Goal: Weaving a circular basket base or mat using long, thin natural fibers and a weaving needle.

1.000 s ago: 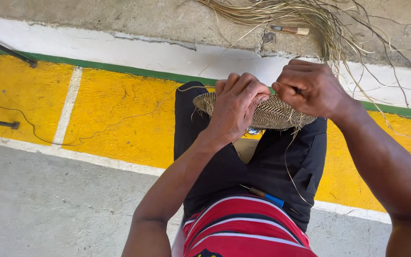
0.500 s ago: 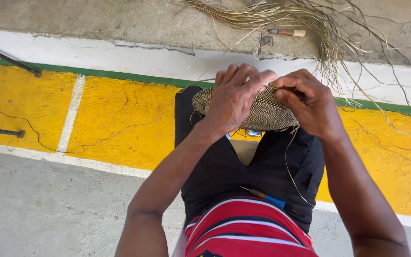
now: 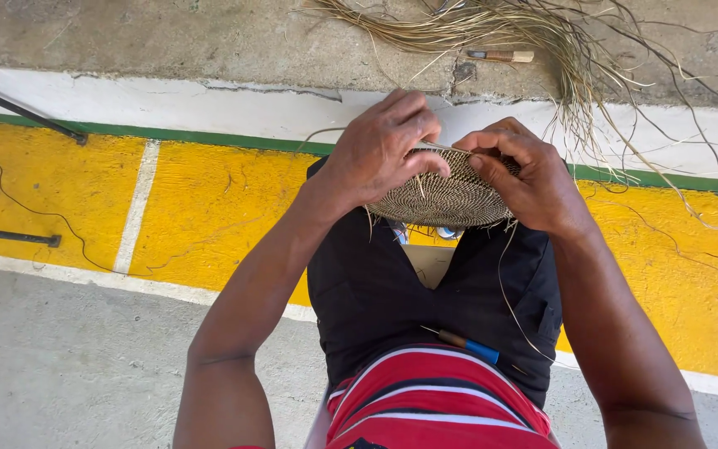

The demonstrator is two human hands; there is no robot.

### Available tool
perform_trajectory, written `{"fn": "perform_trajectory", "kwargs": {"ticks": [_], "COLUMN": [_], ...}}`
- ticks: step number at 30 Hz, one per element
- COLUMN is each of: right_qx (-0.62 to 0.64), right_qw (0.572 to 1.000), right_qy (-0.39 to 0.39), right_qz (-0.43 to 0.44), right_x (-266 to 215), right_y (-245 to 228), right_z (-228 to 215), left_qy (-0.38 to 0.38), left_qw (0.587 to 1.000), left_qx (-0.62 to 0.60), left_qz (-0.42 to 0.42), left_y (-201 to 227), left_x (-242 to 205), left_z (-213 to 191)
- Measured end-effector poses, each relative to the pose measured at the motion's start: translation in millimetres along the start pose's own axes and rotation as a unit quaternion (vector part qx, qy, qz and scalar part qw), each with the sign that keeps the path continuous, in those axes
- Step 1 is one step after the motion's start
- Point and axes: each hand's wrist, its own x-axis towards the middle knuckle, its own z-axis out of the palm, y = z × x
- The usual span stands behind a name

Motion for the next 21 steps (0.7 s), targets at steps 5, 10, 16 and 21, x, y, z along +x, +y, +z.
{"fn": "perform_trajectory", "kwargs": {"ticks": [5, 10, 16, 21], "right_qx": [0.028, 0.039, -0.004, -0.02], "right_qw": [0.998, 0.998, 0.999, 0.998], "right_qy": [-0.002, 0.017, 0.02, 0.051], "right_qz": [0.056, 0.036, 0.045, 0.033], "right_x": [0, -3, 0, -1], "right_y": [11, 6, 2, 19], "right_z": [-1, 4, 4, 4], "left_qy": [0.027, 0.052, 0.105, 0.096], "left_qw": [0.998, 0.997, 0.99, 0.994], "left_qx": [0.049, 0.052, 0.075, 0.051], "left_qz": [0.037, 0.027, 0.063, 0.005], "left_y": [5, 7, 18, 12], "left_x": [1, -9, -8, 7], "left_z": [3, 23, 42, 30]}}
